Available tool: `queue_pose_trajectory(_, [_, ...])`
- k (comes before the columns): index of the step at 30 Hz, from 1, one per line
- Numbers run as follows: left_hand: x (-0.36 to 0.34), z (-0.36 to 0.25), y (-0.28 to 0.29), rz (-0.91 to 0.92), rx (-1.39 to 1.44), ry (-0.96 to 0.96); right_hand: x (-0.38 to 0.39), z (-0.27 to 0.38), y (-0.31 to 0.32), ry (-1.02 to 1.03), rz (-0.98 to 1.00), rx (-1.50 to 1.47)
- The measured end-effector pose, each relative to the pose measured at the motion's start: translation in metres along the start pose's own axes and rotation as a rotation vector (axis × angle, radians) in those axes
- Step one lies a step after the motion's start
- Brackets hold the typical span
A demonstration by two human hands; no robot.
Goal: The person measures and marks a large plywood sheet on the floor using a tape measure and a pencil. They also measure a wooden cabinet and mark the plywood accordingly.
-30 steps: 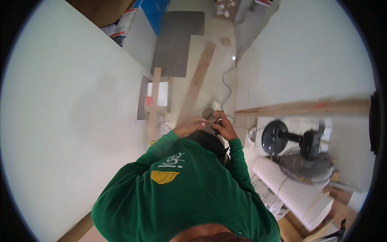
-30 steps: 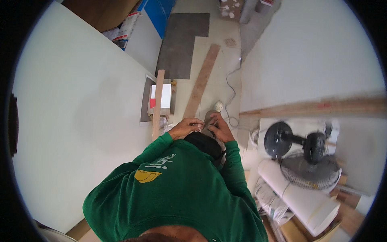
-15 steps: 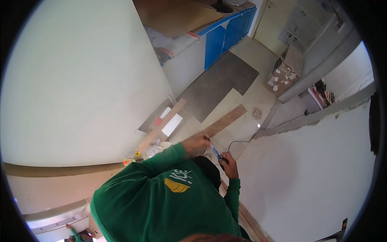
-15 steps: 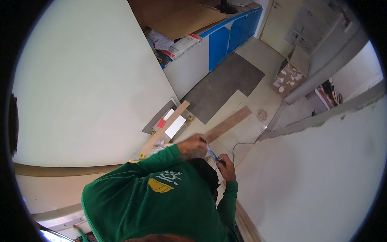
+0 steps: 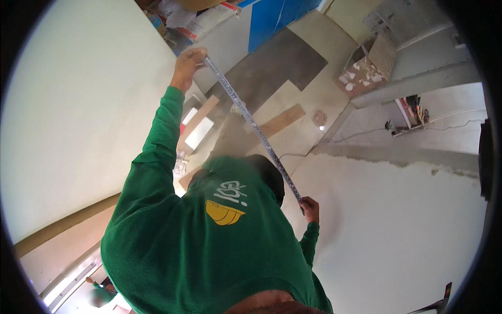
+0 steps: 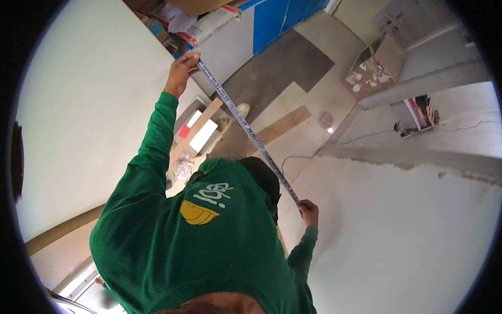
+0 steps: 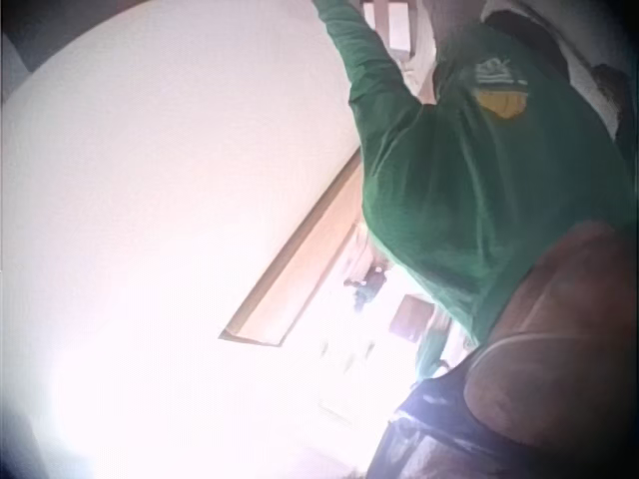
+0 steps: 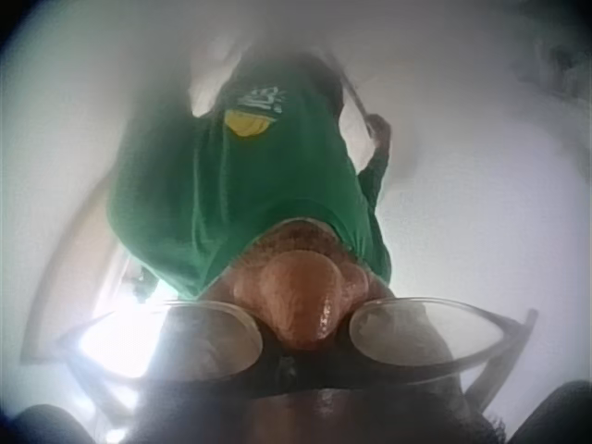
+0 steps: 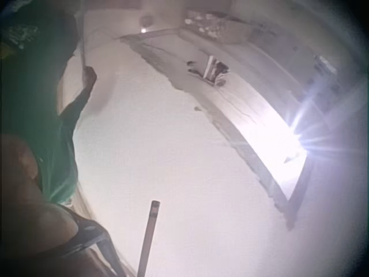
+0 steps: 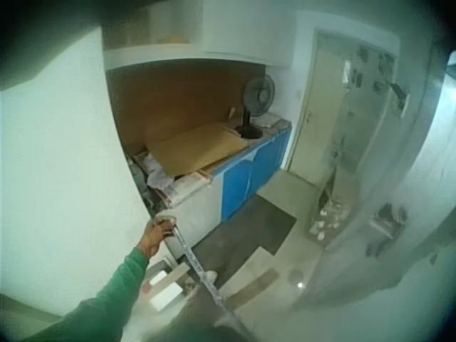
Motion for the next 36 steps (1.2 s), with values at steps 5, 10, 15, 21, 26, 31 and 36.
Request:
queue_pose_trajectory(5, [-0.108,0.015,0.017,-0.073,-0.015,-0.107,-0.078,0.042,-0.001,0.136,-0.078,-0.114])
queue_pose_trajectory(10, [-0.198,-0.001,0.098,-0.52,-0.115,-0.239,-0.192,0.233,-0.051,0.099,0.04,-0.076])
queue_pose_trajectory(15, [-0.301,0.02,0.191,-0.752,-0.275,-0.165,-0.304,0.411,-0.099,0.167,0.042,0.125])
queue_pose_trajectory(21, [-0.399,0.077,0.282,-0.753,-0.35,-0.003,-0.398,0.573,-0.189,0.318,0.113,0.282])
queue_pose_trajectory(26, [-0.407,0.064,0.18,-0.718,-0.54,0.031,-0.44,0.623,-0.208,0.254,-0.017,0.406])
queue_pose_trajectory(31, [-0.375,0.047,0.152,-0.596,-0.763,0.037,-0.473,0.645,-0.232,0.373,-0.022,0.532])
queue_pose_trajectory(36, [-0.341,-0.003,0.122,-0.612,-0.912,-0.003,-0.47,0.674,-0.249,0.282,0.038,0.6])
Point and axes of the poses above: each hand's wrist, its own x-axis away from the middle knuckle, its own y-axis out of the back of the hand, z = x × y, the point moved 9 cm from there along -x, towards the middle knuckle, and after that the axes turned 8 degrees about z, right-handed, at the moved point
